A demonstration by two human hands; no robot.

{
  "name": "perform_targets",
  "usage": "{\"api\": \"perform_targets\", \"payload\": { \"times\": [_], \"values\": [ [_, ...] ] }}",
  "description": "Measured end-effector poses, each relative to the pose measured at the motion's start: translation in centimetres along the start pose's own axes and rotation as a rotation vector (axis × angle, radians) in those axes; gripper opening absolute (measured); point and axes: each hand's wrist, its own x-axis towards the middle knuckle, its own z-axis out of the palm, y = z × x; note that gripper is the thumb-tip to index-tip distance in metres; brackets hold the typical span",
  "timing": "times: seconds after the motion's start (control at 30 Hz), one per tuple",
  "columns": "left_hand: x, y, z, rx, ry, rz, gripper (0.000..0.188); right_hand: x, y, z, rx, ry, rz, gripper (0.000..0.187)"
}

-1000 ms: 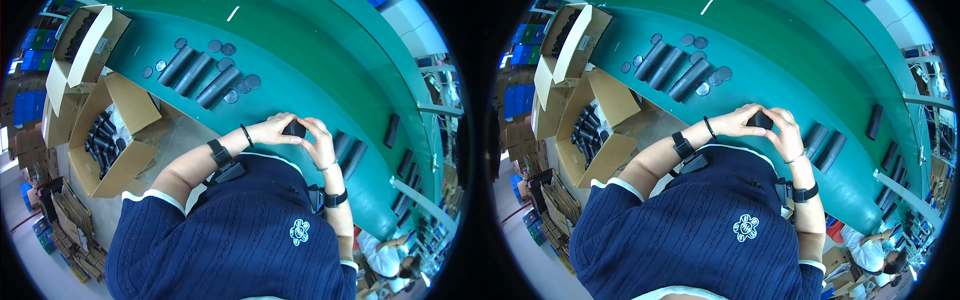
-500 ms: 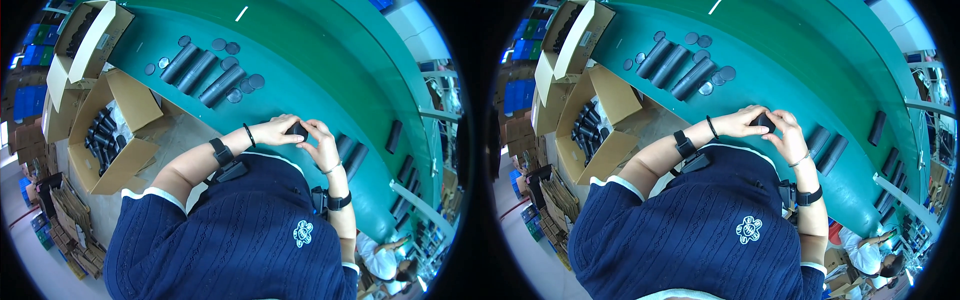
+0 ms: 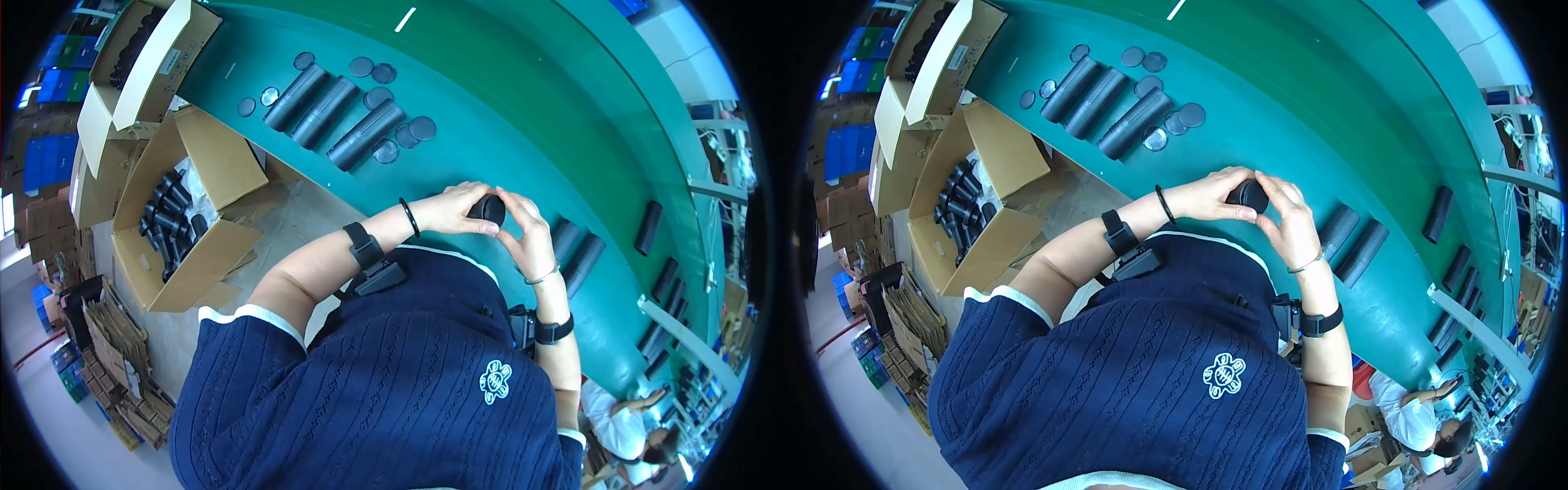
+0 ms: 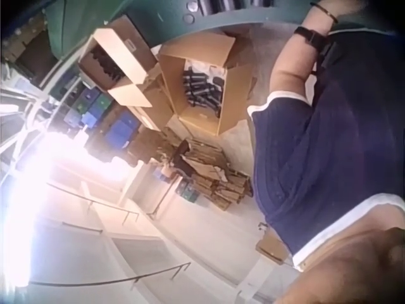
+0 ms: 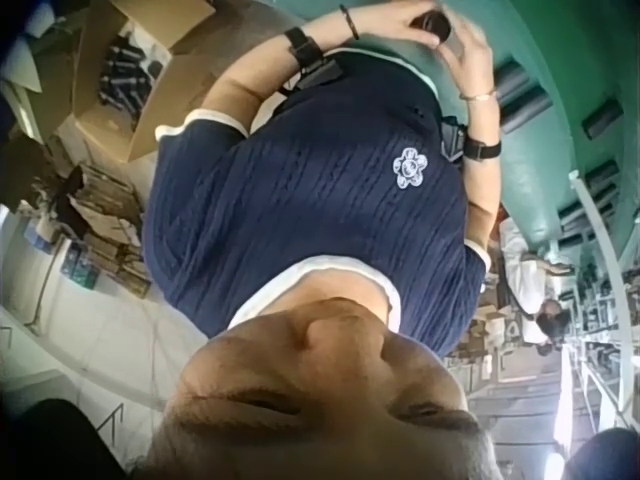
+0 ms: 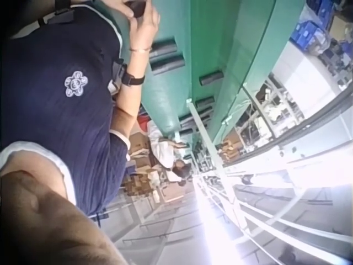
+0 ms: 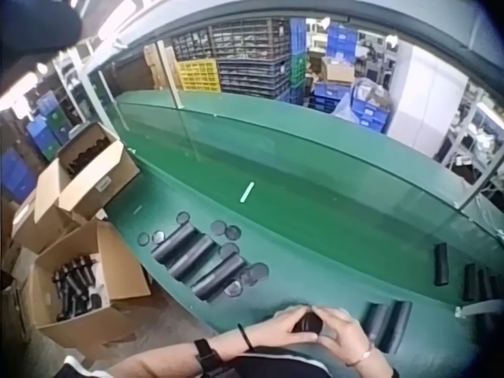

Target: The person fits caps onto the ends of black cylinders by hand, places the cylinders into a cardboard box, and then removes them from the box to continue fitting caps onto more cylinders.

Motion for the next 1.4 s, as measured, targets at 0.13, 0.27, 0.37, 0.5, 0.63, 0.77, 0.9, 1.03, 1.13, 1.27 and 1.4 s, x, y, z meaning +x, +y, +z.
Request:
{"api": "perform_targets", "payload": {
  "times": [0.13, 0.27, 0.37, 0.5, 0.63, 0.77, 0.9, 1.03, 1.13, 1.27, 1.4],
  "values": [
    [0.2, 0.5, -0.4, 0.016, -0.065, -0.057, 0.069, 0.3, -0.2, -0.1, -0.071, 0.005, -0.032, 0.058],
    [0.2, 0.4, -0.4, 0.001, -0.072, -0.058, 0.066, 0.6, -0.9, -0.3, -0.112, -0.023, -0.004, 0.054],
    [0.1, 0.6, -0.6, -0.009, -0.076, -0.061, 0.063, 0.8, -1.4, -0.4, -0.119, -0.033, 0.025, 0.053],
    [0.1, 0.5, -0.7, -0.007, -0.079, -0.043, 0.059, 0.8, -1.1, -0.2, -0.071, -0.023, 0.031, 0.053],
    [0.1, 0.7, -0.7, 0.011, -0.081, -0.037, 0.057, 1.0, -2.0, -0.3, -0.129, -0.049, 0.042, 0.052],
    [-0.2, 0.9, -0.6, -0.007, -0.063, -0.063, 0.055, 1.2, -1.7, -0.2, -0.105, -0.048, 0.038, 0.053],
    [-0.1, 1.1, -0.7, -0.016, -0.097, -0.080, 0.053, 1.0, -1.4, -0.1, -0.132, -0.056, -0.011, 0.056],
    [-0.2, 0.8, -0.6, -0.017, -0.062, -0.069, 0.054, 0.8, -1.3, -0.1, -0.101, -0.061, 0.002, 0.054],
    [-0.1, 0.9, -0.7, -0.014, -0.115, -0.081, 0.057, 1.0, -1.4, -0.4, -0.027, -0.062, 0.046, 0.055],
    [-0.3, 0.9, -0.8, -0.053, -0.074, -0.100, 0.059, 0.9, -1.3, -0.6, -0.033, -0.029, 0.044, 0.054],
    [-0.2, 0.7, -0.8, -0.044, -0.071, -0.080, 0.061, 0.9, -1.1, -0.3, -0.028, -0.022, 0.029, 0.055]
  ]
}}
